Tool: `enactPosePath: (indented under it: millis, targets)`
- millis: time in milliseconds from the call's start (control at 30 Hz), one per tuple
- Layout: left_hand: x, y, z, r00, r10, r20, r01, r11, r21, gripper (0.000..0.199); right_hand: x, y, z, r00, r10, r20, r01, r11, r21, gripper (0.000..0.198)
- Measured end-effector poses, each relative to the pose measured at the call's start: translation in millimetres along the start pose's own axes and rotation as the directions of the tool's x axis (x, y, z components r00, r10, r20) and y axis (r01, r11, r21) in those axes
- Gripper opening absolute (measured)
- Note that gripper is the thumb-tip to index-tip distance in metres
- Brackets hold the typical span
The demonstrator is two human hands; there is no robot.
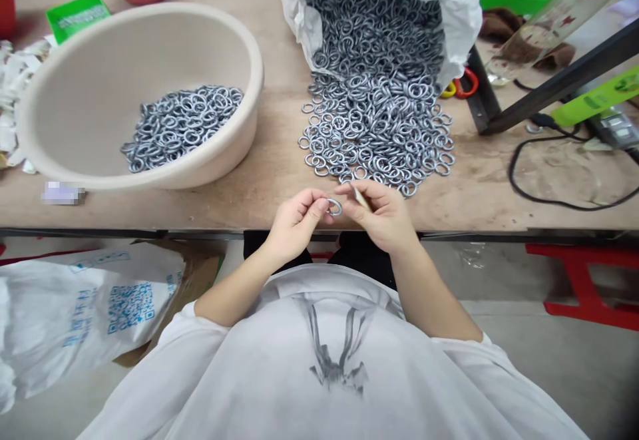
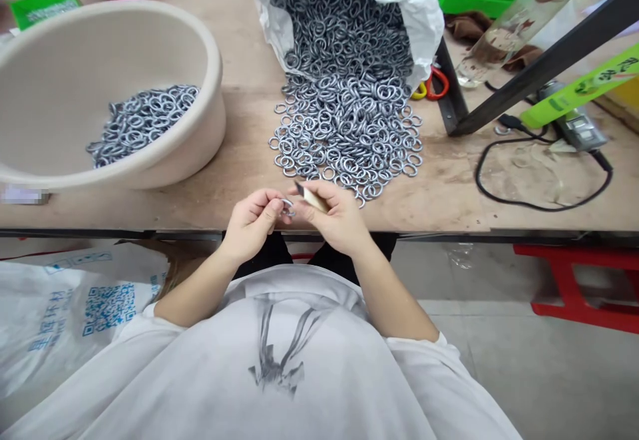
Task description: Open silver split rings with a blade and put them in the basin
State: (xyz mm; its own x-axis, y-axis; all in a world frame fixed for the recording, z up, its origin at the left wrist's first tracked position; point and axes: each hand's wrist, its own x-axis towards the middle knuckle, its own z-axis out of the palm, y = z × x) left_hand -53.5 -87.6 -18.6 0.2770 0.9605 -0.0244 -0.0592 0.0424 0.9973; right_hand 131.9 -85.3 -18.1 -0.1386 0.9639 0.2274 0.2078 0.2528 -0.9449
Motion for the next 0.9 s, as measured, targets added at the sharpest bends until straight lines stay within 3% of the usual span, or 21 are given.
enactPosePath:
  millis: [67, 200, 267, 400, 467, 633, 767, 900]
  targets:
    - [3, 4, 8, 0.996, -0.086, 0.007, 0.086, 0.969, -0.233, 0.041, -2, -3, 9, 0.998, -0.050, 0.035, 0.048, 0.997, 0.052, 0.030]
    - [4, 3, 24, 0.967, -0.227, 0.113, 0.253, 0.854, -0.454, 0.046, -4, -1, 19, 0.988, -0.107, -0.108, 0.110, 0.994, 0.015, 0.029]
    - [4, 0, 28, 0.962, -0.241, 0.128, 0.273, 0.842, -0.465, 0.048, -5, 0, 21, 0.984, -0.113, -0.141, 0.111, 0.994, -0.021, 0.034]
    - [5, 0, 28, 0.976, -0.194, 0.101, 0.219, 0.854, -0.473, 0.052, -5, 1, 20, 0.985, -0.143, -0.094, 0.141, 0.990, -0.029, 0.044]
    - [5, 4, 26, 0.968, -0.209, 0.137, 0.250, 0.829, -0.500, 0.053, -6, 1, 20, 0.985, -0.145, -0.095, 0.143, 0.989, -0.028, 0.043]
    - [2, 10, 26, 0.927, -0.263, 0.269, 0.373, 0.728, -0.575, 0.052, -12, 3, 29, 0.954, -0.183, -0.238, 0.177, 0.983, -0.048, 0.042]
    - [-2, 5, 32, 0.953, -0.243, 0.182, 0.304, 0.769, -0.562, 0.047, -13, 3, 33, 0.932, -0.167, -0.322, 0.193, 0.980, 0.052, 0.032]
    - [-3, -2, 34, 0.975, -0.201, 0.095, 0.221, 0.839, -0.498, 0.048, -8, -2, 32, 0.983, -0.020, -0.180, 0.051, 0.984, 0.169, 0.044]
